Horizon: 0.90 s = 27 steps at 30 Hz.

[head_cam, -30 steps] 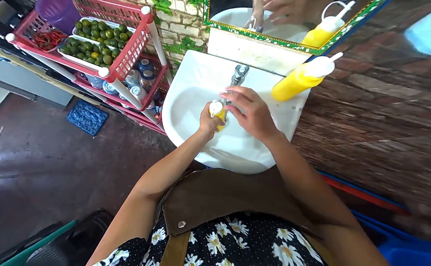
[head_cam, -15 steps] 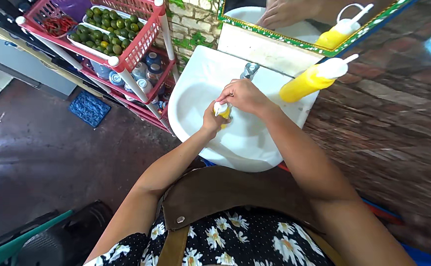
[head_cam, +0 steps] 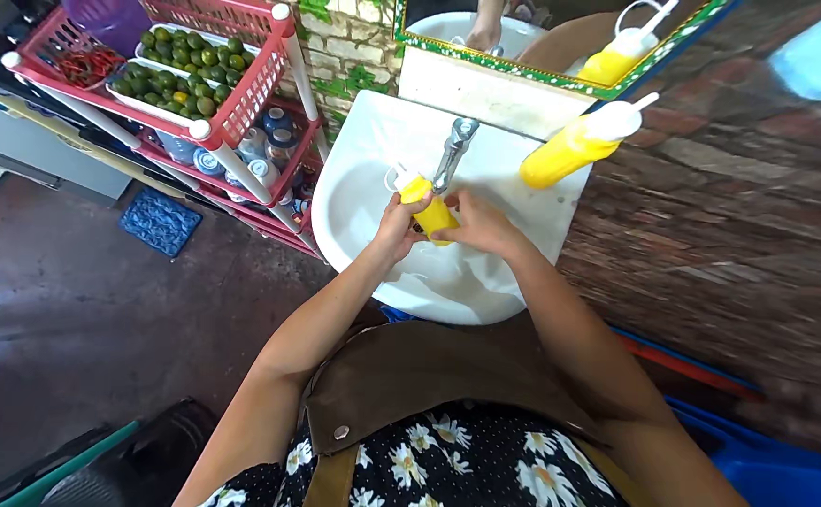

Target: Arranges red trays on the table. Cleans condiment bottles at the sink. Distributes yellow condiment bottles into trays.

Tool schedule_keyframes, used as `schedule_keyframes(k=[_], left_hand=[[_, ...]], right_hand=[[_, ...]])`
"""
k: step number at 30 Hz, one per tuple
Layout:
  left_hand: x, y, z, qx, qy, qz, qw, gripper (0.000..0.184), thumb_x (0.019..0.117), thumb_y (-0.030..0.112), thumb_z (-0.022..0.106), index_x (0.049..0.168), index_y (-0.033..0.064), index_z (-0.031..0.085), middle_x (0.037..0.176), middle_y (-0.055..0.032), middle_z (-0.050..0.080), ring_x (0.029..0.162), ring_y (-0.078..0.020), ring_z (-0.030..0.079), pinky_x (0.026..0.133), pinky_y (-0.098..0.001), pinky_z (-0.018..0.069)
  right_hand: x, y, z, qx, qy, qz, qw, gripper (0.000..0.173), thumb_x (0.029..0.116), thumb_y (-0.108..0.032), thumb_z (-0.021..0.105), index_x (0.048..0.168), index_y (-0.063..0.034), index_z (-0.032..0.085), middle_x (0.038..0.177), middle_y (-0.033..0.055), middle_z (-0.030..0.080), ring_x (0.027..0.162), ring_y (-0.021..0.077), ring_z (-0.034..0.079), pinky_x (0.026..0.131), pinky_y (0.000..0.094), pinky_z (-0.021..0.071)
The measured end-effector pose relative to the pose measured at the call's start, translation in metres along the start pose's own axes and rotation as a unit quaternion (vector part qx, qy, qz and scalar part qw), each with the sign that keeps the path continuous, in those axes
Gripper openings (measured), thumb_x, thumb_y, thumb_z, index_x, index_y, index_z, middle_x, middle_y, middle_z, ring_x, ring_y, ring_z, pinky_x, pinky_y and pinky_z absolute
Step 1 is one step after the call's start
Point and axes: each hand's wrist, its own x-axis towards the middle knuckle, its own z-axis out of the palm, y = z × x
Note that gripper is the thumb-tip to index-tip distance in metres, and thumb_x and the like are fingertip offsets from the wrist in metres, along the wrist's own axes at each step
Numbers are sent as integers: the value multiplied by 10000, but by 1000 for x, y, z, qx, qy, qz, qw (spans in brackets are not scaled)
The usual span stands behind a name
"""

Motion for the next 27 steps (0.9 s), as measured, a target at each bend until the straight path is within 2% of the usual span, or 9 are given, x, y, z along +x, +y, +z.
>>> schedule_keyframes(k=[2, 4, 6, 9, 13, 17, 20, 23, 27], left_hand=[[1, -3, 1, -33, -31, 4, 999, 435, 1045, 330, 552, 1446, 218, 424, 1214, -89, 634, 999, -194, 661, 802, -375, 573], [5, -7, 2, -65, -15, -7, 998, 471, 1039, 434, 531, 1435, 186, 468, 1242, -81, 627, 1032, -183, 647, 840, -364, 560], [16, -10, 4, -92, 17, -18, 995, 487, 1058, 422, 494, 1443, 125, 468, 1299, -122, 586, 1095, -224, 611, 894, -412, 534], [23, -14, 6, -42, 64, -16, 997, 471, 1060, 363, 536, 1439, 92, 461, 1238, -168, 612, 1028, -253, 628, 843, -426, 547], [28, -20, 7, -10, 98, 3, 995, 457, 1030, 330, 621, 1355, 29, 510, 1114, -171, 643, 943, -240, 645, 825, -412, 555], [17, -18, -2, 37, -38, 55, 997, 315, 976, 61, 635, 1278, 1, 568, 1059, -113, 665, 877, -166, 656, 797, -348, 571], [15, -19, -1, 21, -72, 51, 996, 348, 959, 27, 621, 1300, 6, 552, 1096, -105, 678, 907, -148, 674, 821, -326, 576], [26, -24, 5, -60, -18, 44, 997, 326, 1045, 137, 573, 1337, 12, 499, 1099, -130, 648, 931, -187, 661, 851, -361, 567], [23, -23, 8, -23, 47, 10, 999, 394, 1076, 434, 486, 1263, 92, 546, 974, -68, 630, 780, -135, 626, 662, -289, 543]], right_hand=[[11, 10, 5, 57, -54, -2, 997, 878, 836, -234, 865, 1506, 28, 360, 1320, 294, 592, 1213, 430, 598, 1045, 610, 457], [17, 16, 12, 79, -74, 15, 994, 832, 870, -265, 836, 1501, 11, 369, 1255, 286, 626, 1161, 415, 628, 1017, 610, 477], [14, 10, 21, 18, -50, 31, 998, 801, 907, -308, 802, 1479, 42, 364, 1210, 316, 631, 1110, 470, 640, 956, 656, 490], [6, 2, 42, -63, -22, 59, 996, 822, 953, -268, 746, 1509, 101, 266, 1378, 371, 493, 1254, 537, 530, 1032, 637, 456], [1, -2, 55, -51, -53, 65, 995, 866, 1012, -259, 657, 1574, 110, 112, 1526, 380, 330, 1419, 526, 362, 1142, 585, 363], [13, 18, 36, 205, -98, 74, 971, 933, 809, -61, 845, 1519, 9, 243, 1340, 265, 562, 1201, 344, 603, 1015, 500, 507], [21, 30, 31, 278, -122, 62, 951, 797, 797, 36, 807, 1486, -32, 411, 1277, 207, 624, 1093, 285, 643, 932, 457, 540], [25, 26, 34, 196, -84, 76, 974, 785, 852, -18, 803, 1501, -17, 362, 1305, 255, 598, 1146, 359, 624, 974, 524, 518], [19, 2, 45, -23, -26, 110, 993, 828, 907, -134, 774, 1526, 65, 261, 1429, 361, 460, 1319, 550, 463, 1028, 705, 401]])
